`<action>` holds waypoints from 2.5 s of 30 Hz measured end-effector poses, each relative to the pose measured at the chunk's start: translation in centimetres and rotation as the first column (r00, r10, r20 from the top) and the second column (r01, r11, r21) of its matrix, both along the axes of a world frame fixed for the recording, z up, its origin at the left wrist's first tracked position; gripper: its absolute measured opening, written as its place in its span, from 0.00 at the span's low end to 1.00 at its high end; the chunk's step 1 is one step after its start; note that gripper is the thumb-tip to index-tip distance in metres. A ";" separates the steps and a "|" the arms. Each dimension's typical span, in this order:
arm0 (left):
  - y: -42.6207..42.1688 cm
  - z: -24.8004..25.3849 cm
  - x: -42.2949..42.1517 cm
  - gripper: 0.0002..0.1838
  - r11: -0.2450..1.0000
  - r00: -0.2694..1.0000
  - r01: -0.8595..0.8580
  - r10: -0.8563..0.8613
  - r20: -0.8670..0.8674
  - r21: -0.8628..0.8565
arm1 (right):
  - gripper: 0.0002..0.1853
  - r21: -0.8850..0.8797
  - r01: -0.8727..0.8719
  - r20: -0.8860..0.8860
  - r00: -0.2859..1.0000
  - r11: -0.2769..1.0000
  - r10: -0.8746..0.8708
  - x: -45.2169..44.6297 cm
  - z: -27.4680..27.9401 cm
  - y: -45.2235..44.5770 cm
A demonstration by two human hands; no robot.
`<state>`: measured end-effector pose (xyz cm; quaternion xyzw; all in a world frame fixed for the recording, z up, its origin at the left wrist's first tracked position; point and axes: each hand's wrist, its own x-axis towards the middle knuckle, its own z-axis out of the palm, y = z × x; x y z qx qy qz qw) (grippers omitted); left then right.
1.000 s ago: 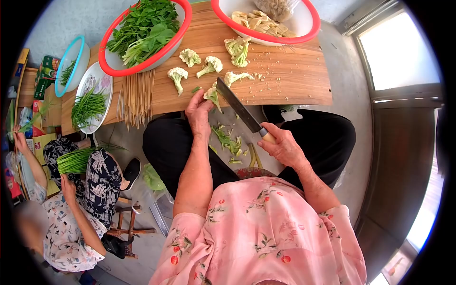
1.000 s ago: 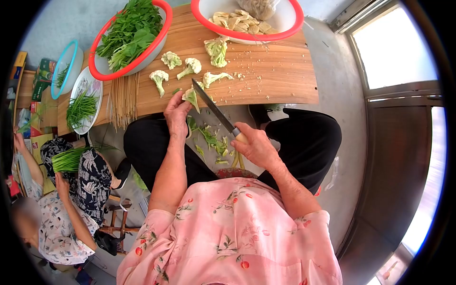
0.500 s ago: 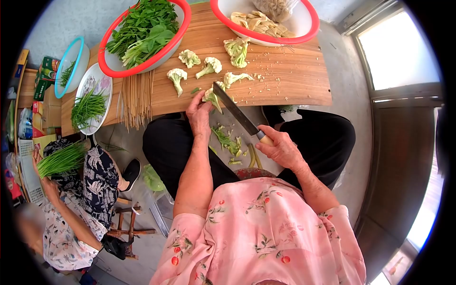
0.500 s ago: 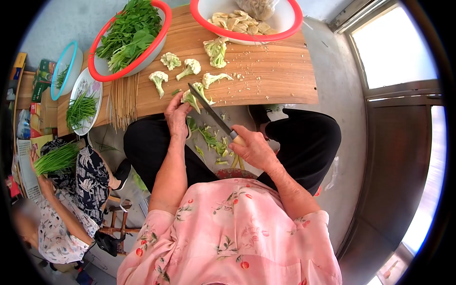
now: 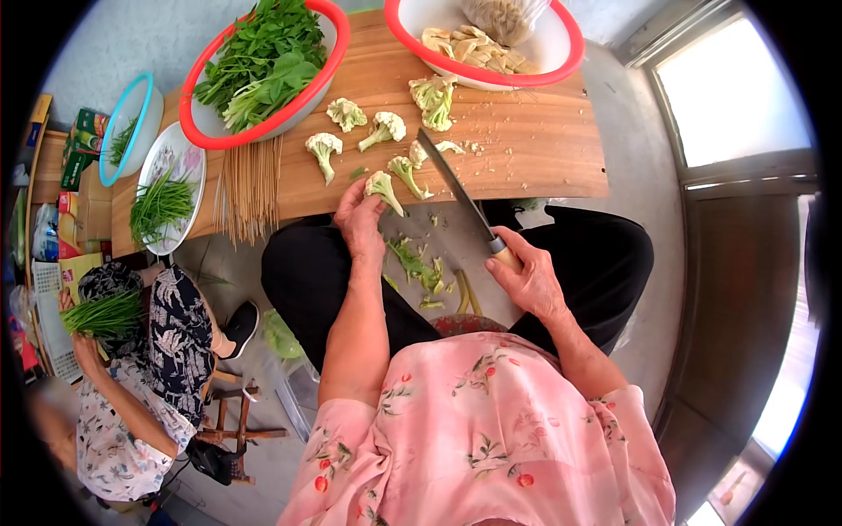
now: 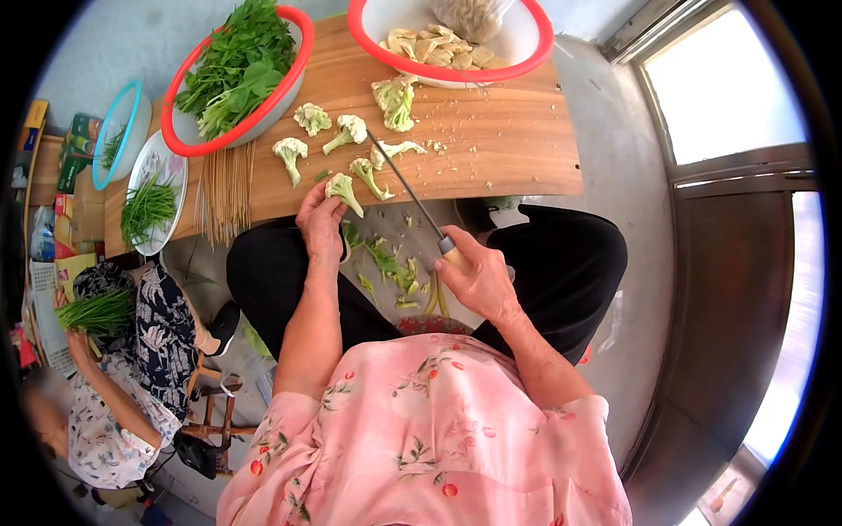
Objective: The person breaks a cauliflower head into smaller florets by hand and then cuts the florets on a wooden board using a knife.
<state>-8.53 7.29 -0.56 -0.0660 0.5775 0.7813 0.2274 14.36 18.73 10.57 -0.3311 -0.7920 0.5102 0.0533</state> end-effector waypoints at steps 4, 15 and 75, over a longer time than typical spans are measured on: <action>-0.1 0.7 0.0 0.16 0.995 0.998 -0.001 -0.005 0.061 0.104 | 0.28 0.104 0.167 -0.042 0.986 0.980 -0.164 0.8 -1.8 0.3; -0.4 1.3 0.3 0.17 0.974 0.993 -0.011 -0.017 0.117 0.228 | 0.31 0.517 0.416 0.008 0.871 0.748 -0.491 0.0 -9.9 4.2; -4.6 12.0 2.7 0.17 0.984 0.596 0.005 -0.144 -0.790 -0.176 | 0.12 -0.724 -0.041 -0.339 0.891 0.689 -0.303 -12.9 2.5 -3.9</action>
